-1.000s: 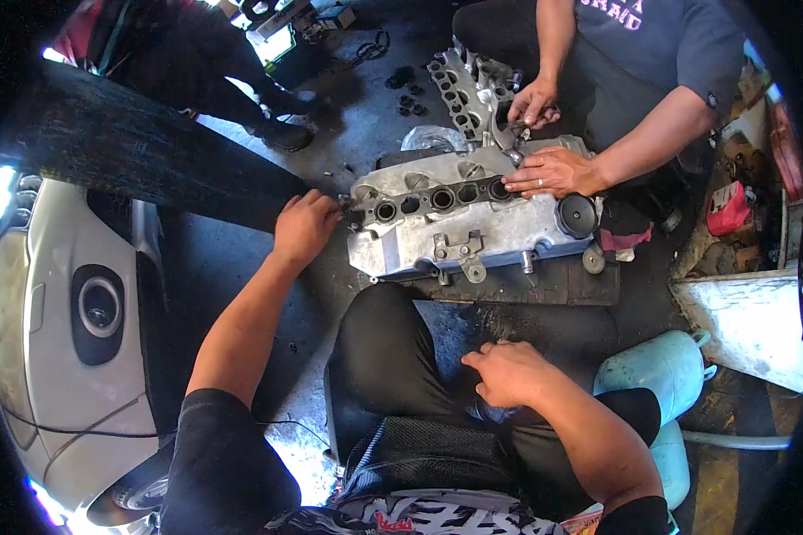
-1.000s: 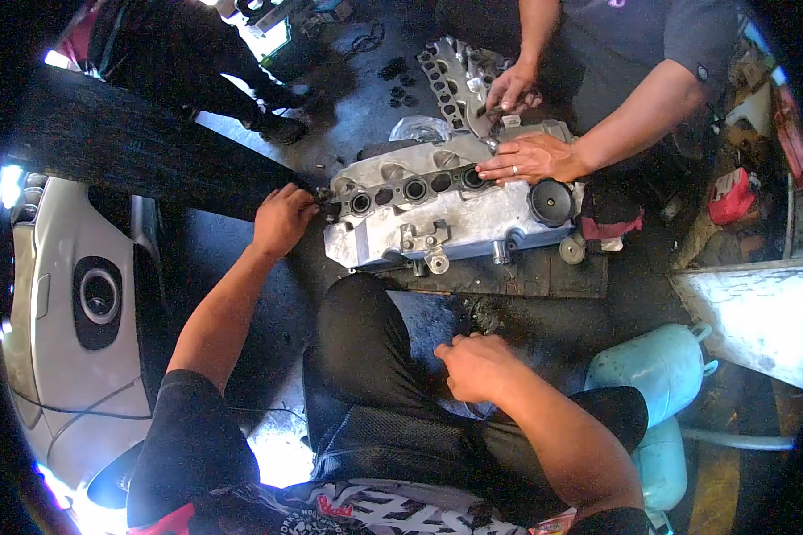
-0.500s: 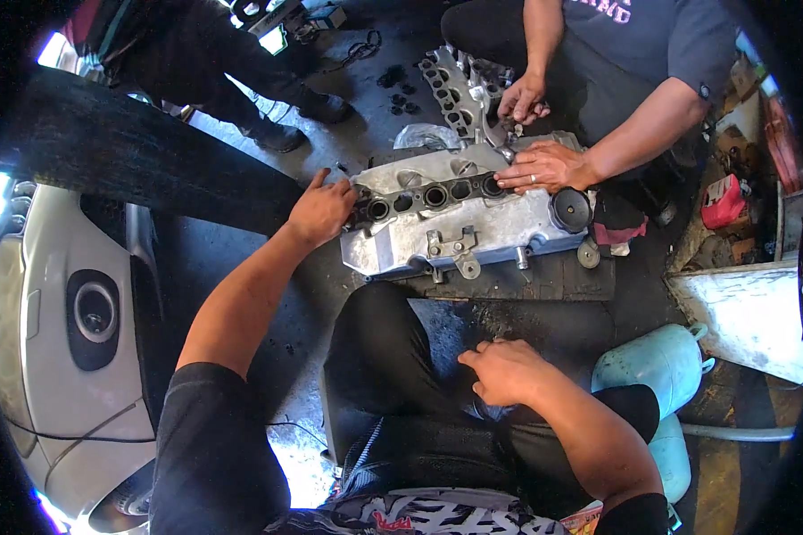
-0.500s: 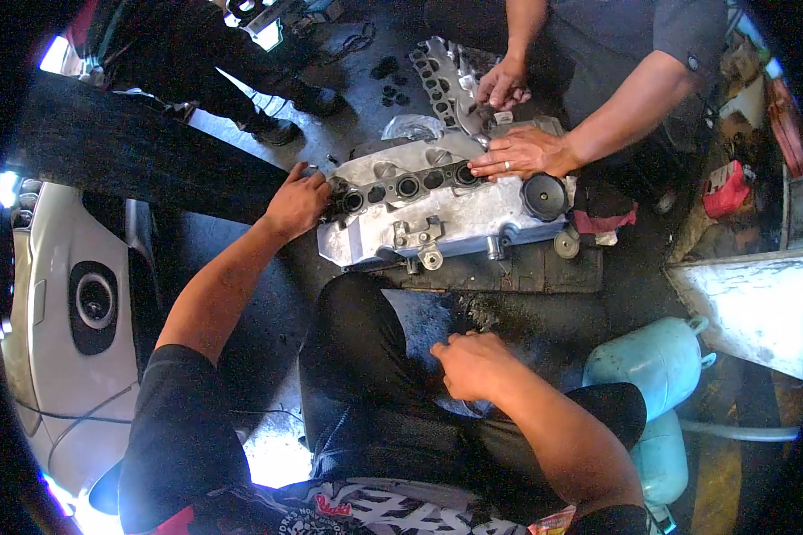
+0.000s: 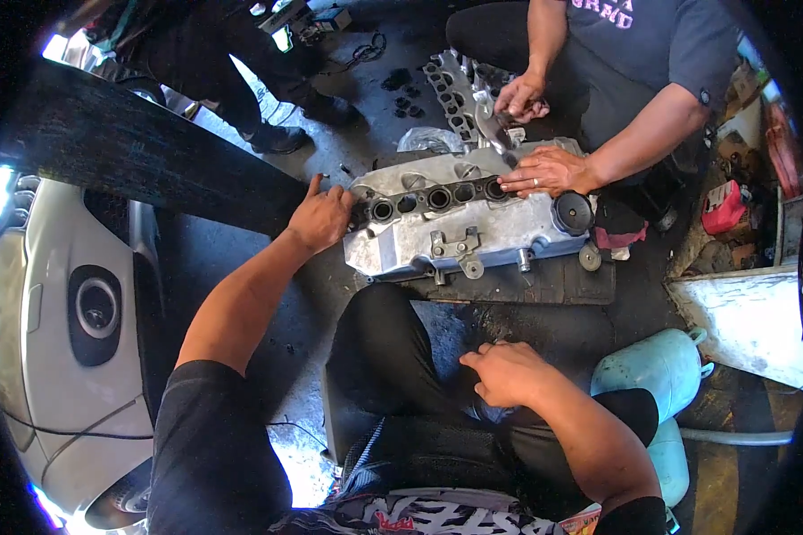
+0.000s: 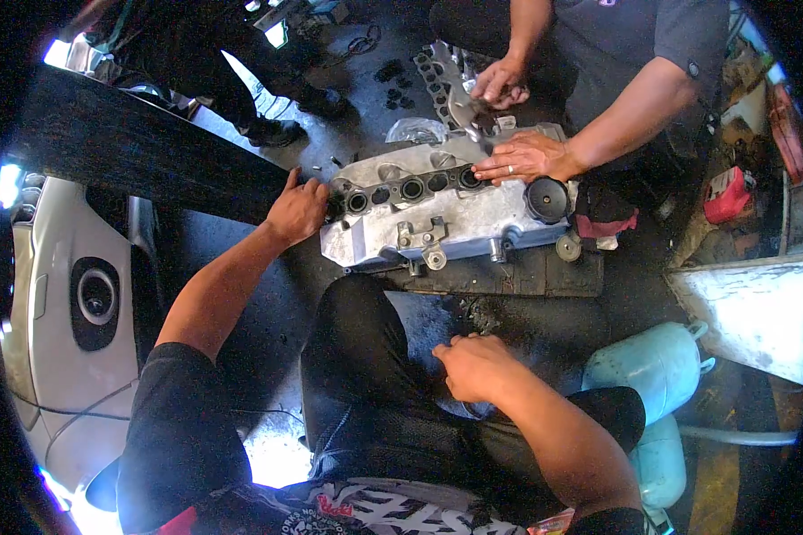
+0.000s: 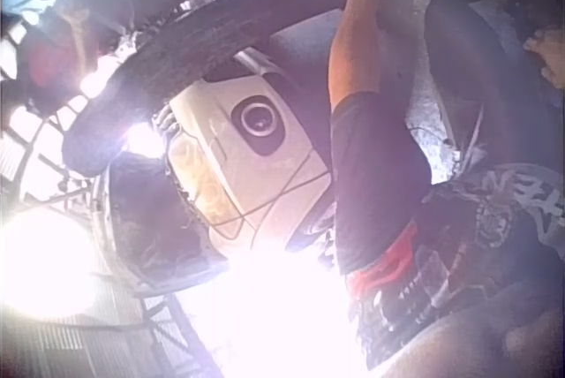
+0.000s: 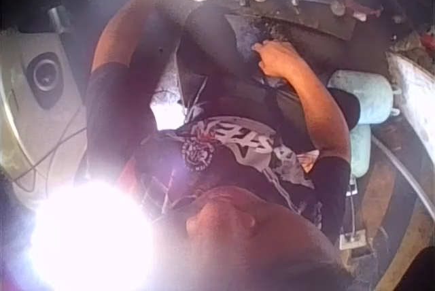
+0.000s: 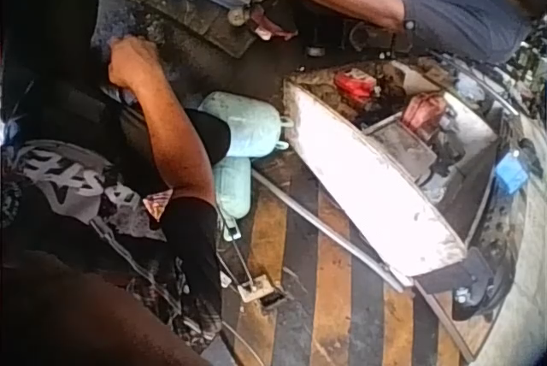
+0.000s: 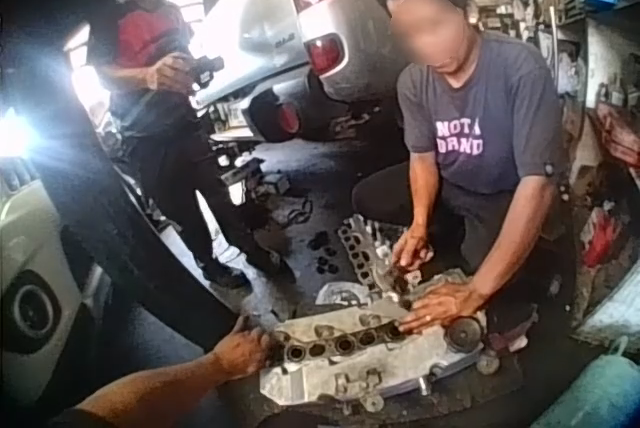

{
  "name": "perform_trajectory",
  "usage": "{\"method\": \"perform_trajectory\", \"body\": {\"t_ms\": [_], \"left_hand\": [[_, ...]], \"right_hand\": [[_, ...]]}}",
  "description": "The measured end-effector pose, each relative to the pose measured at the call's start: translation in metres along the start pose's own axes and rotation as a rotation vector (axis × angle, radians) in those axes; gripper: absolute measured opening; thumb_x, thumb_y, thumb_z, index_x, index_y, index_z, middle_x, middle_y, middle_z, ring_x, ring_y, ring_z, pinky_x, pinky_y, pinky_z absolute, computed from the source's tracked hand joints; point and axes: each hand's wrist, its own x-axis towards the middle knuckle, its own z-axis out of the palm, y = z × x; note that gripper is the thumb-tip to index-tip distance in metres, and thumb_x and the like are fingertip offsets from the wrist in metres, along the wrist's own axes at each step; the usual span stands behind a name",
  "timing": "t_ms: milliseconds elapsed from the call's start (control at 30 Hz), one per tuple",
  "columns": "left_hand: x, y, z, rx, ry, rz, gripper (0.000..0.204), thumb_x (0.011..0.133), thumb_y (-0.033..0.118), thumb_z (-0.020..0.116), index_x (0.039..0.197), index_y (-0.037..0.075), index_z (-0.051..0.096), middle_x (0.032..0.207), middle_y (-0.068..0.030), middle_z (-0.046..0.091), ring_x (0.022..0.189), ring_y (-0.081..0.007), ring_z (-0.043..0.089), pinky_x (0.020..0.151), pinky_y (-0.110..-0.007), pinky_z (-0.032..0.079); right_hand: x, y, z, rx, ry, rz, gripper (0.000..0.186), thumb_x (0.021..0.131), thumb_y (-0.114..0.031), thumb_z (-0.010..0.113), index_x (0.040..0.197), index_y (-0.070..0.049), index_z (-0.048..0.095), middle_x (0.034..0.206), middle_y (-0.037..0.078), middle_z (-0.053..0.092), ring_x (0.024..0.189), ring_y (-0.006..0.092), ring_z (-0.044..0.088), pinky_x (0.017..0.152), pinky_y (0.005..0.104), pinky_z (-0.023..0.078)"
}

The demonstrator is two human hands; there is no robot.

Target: Replacing parts and gaskets on an internal combustion engine cylinder head and valve cover.

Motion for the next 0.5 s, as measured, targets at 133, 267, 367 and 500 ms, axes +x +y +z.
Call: {"method": "perform_trajectory", "body": {"t_ms": [133, 267, 367, 500], "left_hand": [[-0.025, -0.029, 0.017, -0.072, 0.078, -0.024, 0.023, 0.095, 0.019, 0.055, 0.112, 0.003, 0.057, 0.102, -0.0175, 0.065, 0.092, -0.0374, 0.071, 0.115, -0.059, 0.036], [-0.049, -0.052, 0.012, -0.095, -0.18, -0.337, 0.022, 0.094, 0.022, 0.059, 0.109, 0.008, 0.064, 0.11, -0.0142, 0.067, 0.099, -0.0361, 0.07, 0.105, -0.059, 0.045], [-0.053, -0.046, 0.002, -0.041, -0.197, -0.469, 0.019, 0.092, 0.022, 0.063, 0.105, 0.009, 0.069, 0.112, -0.0122, 0.068, 0.104, -0.0341, 0.069, 0.101, -0.06, 0.047], [-0.018, -0.027, -0.031, -0.019, -0.036, -0.245, 0.019, 0.089, 0.021, 0.067, 0.105, 0.01, 0.069, 0.111, -0.0108, 0.067, 0.108, -0.0323, 0.068, 0.1, -0.059, 0.047]], "right_hand": [[0.003, -0.002, -0.001, -0.009, -0.021, 0.002, 0.053, 0.09, -0.022, 0.066, 0.142, -0.009, 0.06, 0.133, 0.017, 0.065, 0.124, 0.0371, 0.062, 0.105, 0.0503, 0.051], [0.004, -0.002, -0.002, -0.024, -0.058, 0.015, 0.058, 0.091, -0.025, 0.069, 0.145, -0.011, 0.058, 0.136, 0.017, 0.063, 0.127, 0.0367, 0.061, 0.106, 0.0502, 0.051], [0.003, -0.002, -0.004, -0.025, -0.068, 0.015, 0.058, 0.091, -0.026, 0.07, 0.146, -0.011, 0.057, 0.136, 0.017, 0.063, 0.127, 0.0368, 0.061, 0.106, 0.0498, 0.051], [0.004, -0.005, -0.005, -0.042, -0.073, 0.01, 0.059, 0.091, -0.026, 0.07, 0.146, -0.011, 0.057, 0.137, 0.017, 0.063, 0.127, 0.0367, 0.061, 0.106, 0.0495, 0.051]]}}
